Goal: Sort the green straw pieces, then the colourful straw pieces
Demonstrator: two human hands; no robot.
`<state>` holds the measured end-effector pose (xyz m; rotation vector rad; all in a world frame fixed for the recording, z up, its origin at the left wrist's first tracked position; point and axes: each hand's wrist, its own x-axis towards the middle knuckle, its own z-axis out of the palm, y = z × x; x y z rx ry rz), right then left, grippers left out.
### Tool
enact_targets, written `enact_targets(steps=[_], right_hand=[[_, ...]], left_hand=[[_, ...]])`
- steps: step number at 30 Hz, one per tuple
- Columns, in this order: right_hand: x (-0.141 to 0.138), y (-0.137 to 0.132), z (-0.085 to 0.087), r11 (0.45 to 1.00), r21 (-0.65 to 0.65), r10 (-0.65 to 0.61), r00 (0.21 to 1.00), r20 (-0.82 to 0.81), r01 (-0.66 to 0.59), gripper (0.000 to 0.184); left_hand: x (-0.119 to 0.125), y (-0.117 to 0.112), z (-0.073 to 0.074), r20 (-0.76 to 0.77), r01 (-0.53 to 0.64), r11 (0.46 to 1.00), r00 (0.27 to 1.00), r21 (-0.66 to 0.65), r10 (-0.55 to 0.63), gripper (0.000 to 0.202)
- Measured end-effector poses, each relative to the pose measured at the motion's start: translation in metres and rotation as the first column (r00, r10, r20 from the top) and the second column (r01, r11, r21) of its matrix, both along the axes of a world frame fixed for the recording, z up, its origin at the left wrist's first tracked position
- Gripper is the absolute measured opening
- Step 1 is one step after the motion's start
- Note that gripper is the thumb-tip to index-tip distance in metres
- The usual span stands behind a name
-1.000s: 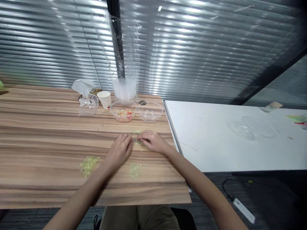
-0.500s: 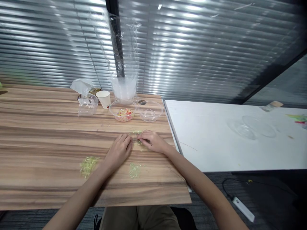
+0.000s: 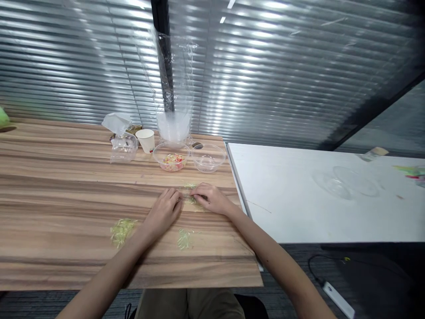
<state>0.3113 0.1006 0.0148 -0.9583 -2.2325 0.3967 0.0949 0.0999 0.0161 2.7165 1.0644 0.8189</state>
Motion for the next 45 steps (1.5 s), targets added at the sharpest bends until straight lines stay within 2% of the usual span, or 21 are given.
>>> enact_targets(steps=[9, 21, 26, 35, 42, 45], right_hand=[[-0.001, 0.000, 0.001, 0.999, 0.045, -0.012, 1.000, 0.021, 0.011, 0.022], [-0.001, 0.001, 0.000, 0.999, 0.045, -0.005, 1.000, -0.002, 0.005, 0.022], [-0.001, 0.001, 0.001, 0.998, 0.057, 0.000, 1.000, -0.001, 0.000, 0.021], [-0.003, 0.000, 0.002, 0.998, 0.068, 0.016, 1.000, -0.006, -0.015, 0.023], [-0.003, 0.000, 0.000, 0.996, 0.084, 0.012, 1.000, -0.004, -0.011, 0.023], [-0.003, 0.001, 0.000, 0.996, 0.090, 0.015, 1.000, -0.002, -0.015, 0.022]], left_hand=[[0.000, -0.005, 0.004, -0.016, -0.005, 0.999, 1.000, -0.034, 0.004, 0.017], [-0.012, -0.001, 0.000, -0.010, 0.014, 0.997, 1.000, -0.070, -0.015, 0.020], [-0.017, -0.004, 0.002, -0.015, 0.008, 0.999, 1.000, -0.052, -0.008, 0.022], [-0.035, -0.023, 0.006, -0.068, -0.042, 0.999, 0.997, 0.016, 0.043, 0.024], [-0.051, -0.025, 0.003, -0.077, -0.057, 0.998, 0.995, 0.039, 0.060, 0.026], [-0.056, -0.026, 0.005, -0.099, -0.042, 0.995, 0.994, 0.089, 0.051, 0.026]])
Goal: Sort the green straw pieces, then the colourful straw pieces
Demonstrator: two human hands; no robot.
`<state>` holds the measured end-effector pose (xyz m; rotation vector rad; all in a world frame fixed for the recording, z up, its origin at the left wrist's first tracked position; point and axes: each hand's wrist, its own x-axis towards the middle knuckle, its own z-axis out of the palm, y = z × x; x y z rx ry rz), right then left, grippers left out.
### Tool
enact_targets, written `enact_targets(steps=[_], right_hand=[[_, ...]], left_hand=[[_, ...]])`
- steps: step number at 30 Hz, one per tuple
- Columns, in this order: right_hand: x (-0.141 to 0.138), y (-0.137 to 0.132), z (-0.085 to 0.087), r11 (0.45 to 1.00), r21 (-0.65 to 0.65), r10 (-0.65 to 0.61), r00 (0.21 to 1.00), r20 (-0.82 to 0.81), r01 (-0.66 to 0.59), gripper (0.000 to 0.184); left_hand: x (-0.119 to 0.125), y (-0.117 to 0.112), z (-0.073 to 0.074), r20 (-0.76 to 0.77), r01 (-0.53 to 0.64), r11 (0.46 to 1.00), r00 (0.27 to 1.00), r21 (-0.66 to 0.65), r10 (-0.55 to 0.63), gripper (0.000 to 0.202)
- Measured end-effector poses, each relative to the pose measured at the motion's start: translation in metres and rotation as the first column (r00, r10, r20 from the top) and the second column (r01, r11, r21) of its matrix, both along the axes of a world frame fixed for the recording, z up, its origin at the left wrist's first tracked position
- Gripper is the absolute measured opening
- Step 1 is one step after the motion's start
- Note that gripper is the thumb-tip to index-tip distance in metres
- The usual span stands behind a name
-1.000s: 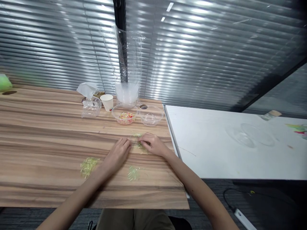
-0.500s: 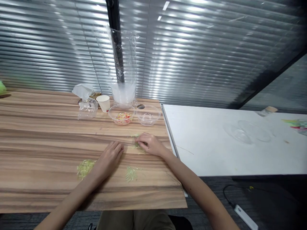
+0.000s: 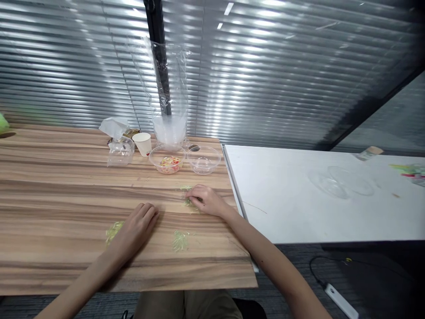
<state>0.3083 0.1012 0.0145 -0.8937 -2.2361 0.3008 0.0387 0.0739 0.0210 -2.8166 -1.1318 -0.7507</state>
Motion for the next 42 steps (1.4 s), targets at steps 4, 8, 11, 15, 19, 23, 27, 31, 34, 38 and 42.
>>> enact_targets(steps=[4, 8, 11, 15, 19, 23, 27, 31, 34, 38, 42], right_hand=[[0.000, 0.000, 0.000, 1.000, 0.018, 0.011, 1.000, 0.013, -0.011, 0.022], [-0.001, 0.000, 0.001, 1.000, 0.005, 0.000, 1.000, 0.031, -0.001, 0.022], [-0.002, -0.001, 0.003, 1.000, -0.002, 0.000, 0.999, 0.052, 0.000, 0.022], [-0.003, -0.003, 0.002, 1.000, -0.013, 0.011, 0.998, 0.059, -0.011, 0.023], [-0.004, -0.003, 0.001, 1.000, -0.001, 0.029, 0.998, 0.057, -0.029, 0.022], [-0.005, -0.004, 0.002, 1.000, 0.006, 0.030, 0.996, 0.085, -0.031, 0.022], [-0.003, -0.004, 0.003, 0.999, 0.024, 0.024, 0.998, 0.051, -0.025, 0.023], [-0.002, -0.002, 0.002, 0.998, 0.052, 0.040, 0.999, -0.019, -0.039, 0.024], [-0.001, -0.001, 0.002, 0.997, 0.062, 0.039, 0.998, -0.041, -0.037, 0.024], [0.000, 0.001, 0.001, 0.997, 0.078, 0.029, 0.997, -0.075, -0.023, 0.022], [0.002, 0.002, 0.000, 0.997, 0.079, 0.001, 0.996, -0.085, 0.006, 0.020]], left_hand=[[-0.007, -0.002, 0.002, -0.066, 0.028, 0.997, 0.998, 0.070, -0.024, 0.026], [-0.017, -0.002, 0.000, -0.085, 0.019, 0.995, 0.996, 0.097, -0.011, 0.029], [-0.025, 0.000, -0.004, -0.067, -0.004, 0.996, 0.998, 0.091, 0.011, 0.031], [-0.032, 0.001, -0.006, -0.109, -0.018, 0.997, 0.994, 0.072, 0.026, 0.036], [-0.031, 0.004, -0.003, -0.128, -0.018, 0.992, 0.991, 0.121, 0.034, 0.039], [-0.027, 0.005, 0.001, -0.111, -0.063, 0.980, 0.990, 0.189, 0.085, 0.037], [-0.025, -0.001, 0.004, -0.188, -0.127, 0.962, 0.966, 0.242, 0.175, 0.036], [-0.024, -0.008, 0.008, -0.247, -0.251, 0.908, 0.907, 0.337, 0.342, 0.038], [-0.024, -0.010, 0.009, -0.244, -0.271, 0.891, 0.895, 0.365, 0.372, 0.039], [-0.026, -0.012, 0.010, -0.211, -0.234, 0.907, 0.924, 0.350, 0.320, 0.037], [-0.027, -0.019, 0.012, -0.198, -0.168, 0.932, 0.950, 0.323, 0.240, 0.040]])
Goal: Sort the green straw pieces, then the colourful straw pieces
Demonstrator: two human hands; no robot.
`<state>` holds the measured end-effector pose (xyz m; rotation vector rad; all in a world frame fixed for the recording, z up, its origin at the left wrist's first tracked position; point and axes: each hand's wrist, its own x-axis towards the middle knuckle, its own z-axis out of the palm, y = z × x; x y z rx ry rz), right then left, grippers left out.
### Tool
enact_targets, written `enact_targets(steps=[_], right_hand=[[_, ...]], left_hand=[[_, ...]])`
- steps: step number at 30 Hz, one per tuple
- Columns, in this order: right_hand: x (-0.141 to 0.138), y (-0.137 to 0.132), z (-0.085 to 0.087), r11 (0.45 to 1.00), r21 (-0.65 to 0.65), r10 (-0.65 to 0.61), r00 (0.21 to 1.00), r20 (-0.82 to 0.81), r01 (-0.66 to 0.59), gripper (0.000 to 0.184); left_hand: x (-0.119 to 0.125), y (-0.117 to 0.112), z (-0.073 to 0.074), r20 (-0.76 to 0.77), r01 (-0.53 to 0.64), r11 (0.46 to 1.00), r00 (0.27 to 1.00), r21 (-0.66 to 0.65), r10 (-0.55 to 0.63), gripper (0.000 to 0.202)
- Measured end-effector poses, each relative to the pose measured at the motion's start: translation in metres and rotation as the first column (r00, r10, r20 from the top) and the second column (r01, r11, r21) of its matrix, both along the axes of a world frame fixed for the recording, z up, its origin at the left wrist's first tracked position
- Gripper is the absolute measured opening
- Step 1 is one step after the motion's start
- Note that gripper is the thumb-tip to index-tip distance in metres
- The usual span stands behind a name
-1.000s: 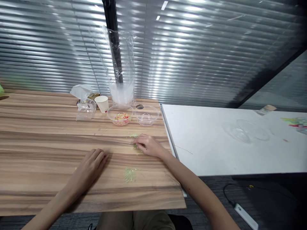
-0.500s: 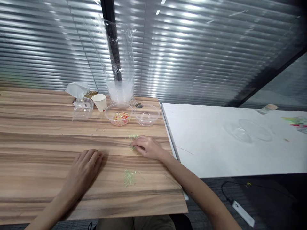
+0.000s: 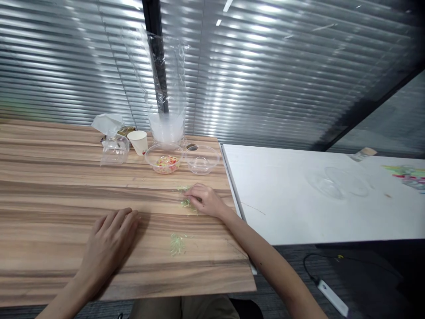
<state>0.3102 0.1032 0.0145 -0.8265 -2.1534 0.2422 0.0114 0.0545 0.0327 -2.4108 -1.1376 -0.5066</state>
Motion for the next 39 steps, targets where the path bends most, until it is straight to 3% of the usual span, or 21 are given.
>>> enact_targets(steps=[5, 10, 12, 16, 20, 26, 39], right_hand=[[0.002, -0.001, 0.000, 0.999, -0.007, -0.032, 0.999, 0.003, 0.032, 0.020], [0.001, -0.003, 0.002, 0.999, -0.018, -0.044, 0.999, -0.018, 0.044, 0.021], [0.001, -0.004, 0.002, 0.998, -0.030, -0.057, 0.998, -0.018, 0.057, 0.021], [0.002, -0.004, 0.003, 0.997, -0.026, -0.070, 0.996, -0.046, 0.069, 0.020], [0.002, -0.002, 0.001, 0.997, -0.029, -0.079, 0.996, -0.042, 0.078, 0.020], [0.000, -0.004, 0.000, 0.997, -0.021, -0.079, 0.996, -0.035, 0.078, 0.019], [0.000, -0.005, 0.003, 0.997, 0.007, -0.080, 0.996, -0.045, 0.081, 0.019]], left_hand=[[0.008, -0.006, -0.003, 0.080, 0.126, 0.988, 0.990, -0.090, -0.119, 0.038], [0.029, -0.004, -0.011, 0.116, 0.307, 0.931, 0.950, -0.198, -0.289, 0.037], [0.039, -0.004, -0.010, 0.098, 0.359, 0.890, 0.933, -0.281, -0.346, 0.044], [0.054, -0.012, 0.001, 0.058, 0.436, 0.758, 0.881, -0.485, -0.470, 0.060], [0.056, -0.024, 0.007, 0.049, 0.483, 0.694, 0.837, -0.535, -0.545, 0.068], [0.051, -0.032, 0.006, 0.049, 0.548, 0.677, 0.794, -0.491, -0.606, 0.065], [0.051, -0.031, 0.003, 0.066, 0.539, 0.683, 0.806, -0.492, -0.588, 0.064]])
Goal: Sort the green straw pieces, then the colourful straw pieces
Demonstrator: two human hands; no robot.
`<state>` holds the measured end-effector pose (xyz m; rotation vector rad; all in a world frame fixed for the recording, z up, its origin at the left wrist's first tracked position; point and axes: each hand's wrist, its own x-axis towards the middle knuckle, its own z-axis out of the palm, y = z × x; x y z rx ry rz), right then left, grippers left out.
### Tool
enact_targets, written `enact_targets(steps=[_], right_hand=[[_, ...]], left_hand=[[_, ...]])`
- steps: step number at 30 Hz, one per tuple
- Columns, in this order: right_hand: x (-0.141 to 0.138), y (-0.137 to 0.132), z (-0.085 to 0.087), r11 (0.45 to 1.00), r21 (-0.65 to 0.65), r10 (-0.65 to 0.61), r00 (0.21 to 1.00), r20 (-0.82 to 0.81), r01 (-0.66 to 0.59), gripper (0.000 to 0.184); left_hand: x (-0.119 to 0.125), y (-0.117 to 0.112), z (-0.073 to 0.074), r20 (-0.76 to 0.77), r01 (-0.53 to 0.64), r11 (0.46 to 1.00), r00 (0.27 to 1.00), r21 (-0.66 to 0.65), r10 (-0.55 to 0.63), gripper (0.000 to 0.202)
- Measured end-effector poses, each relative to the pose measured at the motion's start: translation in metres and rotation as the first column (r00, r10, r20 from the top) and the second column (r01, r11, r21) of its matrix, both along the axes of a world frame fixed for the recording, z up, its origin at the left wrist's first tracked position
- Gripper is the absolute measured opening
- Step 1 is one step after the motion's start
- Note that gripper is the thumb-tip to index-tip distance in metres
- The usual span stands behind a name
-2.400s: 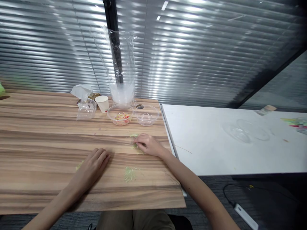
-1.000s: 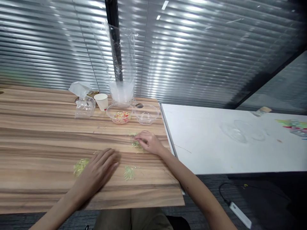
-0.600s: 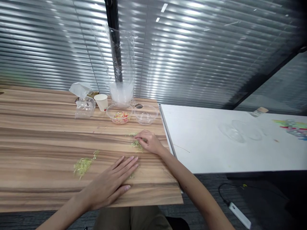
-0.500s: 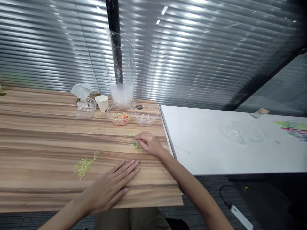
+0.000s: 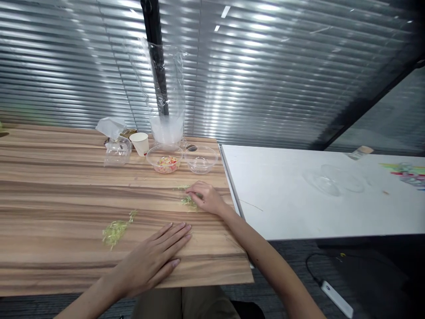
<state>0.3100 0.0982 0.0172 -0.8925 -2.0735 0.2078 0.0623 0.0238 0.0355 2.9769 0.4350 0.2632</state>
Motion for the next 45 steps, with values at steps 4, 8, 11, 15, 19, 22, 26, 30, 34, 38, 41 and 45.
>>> enact_targets(steps=[4, 8, 11, 15, 19, 22, 26, 30, 34, 38, 41, 45], right_hand=[[0.000, 0.000, -0.001, 0.999, -0.039, -0.006, 1.000, 0.028, 0.007, 0.020], [0.000, 0.000, -0.001, 0.999, -0.044, -0.003, 0.999, 0.050, 0.005, 0.021], [0.001, 0.000, 0.000, 0.998, -0.060, -0.027, 0.998, 0.054, 0.031, 0.021], [0.001, 0.001, 0.000, 0.995, -0.083, -0.046, 0.997, 0.057, 0.050, 0.021], [0.001, 0.002, -0.001, 0.996, -0.074, -0.038, 0.998, 0.056, 0.042, 0.021], [0.000, 0.003, -0.002, 0.997, -0.068, -0.041, 0.997, 0.060, 0.045, 0.021], [0.000, 0.004, -0.003, 0.994, -0.084, -0.065, 0.996, 0.058, 0.070, 0.021], [0.001, 0.005, -0.002, 0.992, -0.091, -0.082, 0.994, 0.066, 0.088, 0.021], [0.002, 0.007, -0.003, 0.988, -0.097, -0.115, 0.991, 0.067, 0.121, 0.021], [0.001, 0.008, -0.004, 0.987, -0.095, -0.123, 0.990, 0.066, 0.128, 0.021], [0.001, 0.008, -0.004, 0.987, -0.095, -0.123, 0.990, 0.066, 0.129, 0.020], [0.001, 0.008, -0.002, 0.986, -0.101, -0.126, 0.990, 0.069, 0.133, 0.020]], left_hand=[[0.001, 0.000, -0.002, 0.021, -0.039, 0.999, 0.999, -0.037, 0.040, 0.066], [0.010, 0.002, -0.002, 0.066, -0.048, 0.996, 0.996, -0.080, 0.053, 0.063], [0.019, 0.005, -0.002, 0.091, -0.013, 0.991, 0.996, -0.131, 0.026, 0.053], [0.026, 0.012, -0.004, 0.111, 0.006, 0.980, 0.994, -0.201, 0.017, 0.044], [0.030, 0.020, -0.008, 0.140, 0.026, 0.978, 0.990, -0.208, 0.004, 0.037], [0.033, 0.024, -0.009, 0.167, 0.047, 0.982, 0.986, -0.180, -0.016, 0.034], [0.037, 0.029, -0.014, 0.232, 0.061, 0.991, 0.972, -0.119, -0.032, 0.035], [0.040, 0.033, -0.018, 0.270, 0.055, 0.998, 0.962, -0.024, -0.046, 0.032], [0.040, 0.033, -0.017, 0.300, 0.017, 0.996, 0.953, 0.086, -0.042, 0.030], [0.043, 0.032, -0.015, 0.280, -0.042, 0.987, 0.960, 0.156, -0.003, 0.036], [0.045, 0.032, -0.014, 0.276, -0.056, 0.984, 0.961, 0.168, 0.008, 0.038], [0.046, 0.032, -0.013, 0.273, -0.059, 0.983, 0.962, 0.171, 0.010, 0.035]])
